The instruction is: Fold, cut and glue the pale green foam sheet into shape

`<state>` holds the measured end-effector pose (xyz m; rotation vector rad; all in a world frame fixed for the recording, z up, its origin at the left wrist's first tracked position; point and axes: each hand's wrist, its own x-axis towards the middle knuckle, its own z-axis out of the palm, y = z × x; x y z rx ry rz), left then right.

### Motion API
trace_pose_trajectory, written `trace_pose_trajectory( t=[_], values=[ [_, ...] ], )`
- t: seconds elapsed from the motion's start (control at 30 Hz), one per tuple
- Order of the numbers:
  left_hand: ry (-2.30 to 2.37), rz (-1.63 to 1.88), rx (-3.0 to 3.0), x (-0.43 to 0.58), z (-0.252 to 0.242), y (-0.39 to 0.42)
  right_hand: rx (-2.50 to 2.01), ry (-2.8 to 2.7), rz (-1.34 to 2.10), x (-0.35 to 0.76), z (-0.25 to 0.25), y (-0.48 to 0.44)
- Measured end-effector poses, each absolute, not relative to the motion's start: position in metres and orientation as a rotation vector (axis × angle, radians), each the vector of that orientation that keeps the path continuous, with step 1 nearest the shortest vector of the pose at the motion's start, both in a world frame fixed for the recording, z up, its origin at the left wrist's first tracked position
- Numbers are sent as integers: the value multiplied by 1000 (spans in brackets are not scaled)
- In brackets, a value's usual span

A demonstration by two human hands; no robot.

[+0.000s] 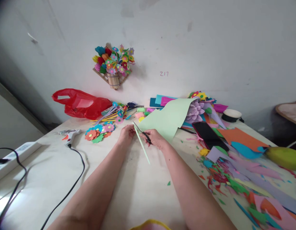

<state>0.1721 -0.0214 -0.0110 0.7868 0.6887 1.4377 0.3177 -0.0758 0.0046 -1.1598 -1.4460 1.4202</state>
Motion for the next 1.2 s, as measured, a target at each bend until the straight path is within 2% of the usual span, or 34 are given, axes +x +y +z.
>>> trace_pose_trajectory(
  t=[0.43,0.6,0.77,0.97,1.2],
  values=[
    [659,1444,795,172,-17,-17,-1043,-1419,1391,318,8,-77],
    [640,1478,707,169,-15,-16,-1076,-1361,1264,317,8,-73],
    [635,1461,602,164,-7,-19,-1309,-1377,1026,314,3,-64],
    [669,1473,593,162,-1,-24,-1730,-1838,351,312,3,-68],
    [665,1489,647,168,0,-24,-1898,-2003,153,307,13,-76]
  ],
)
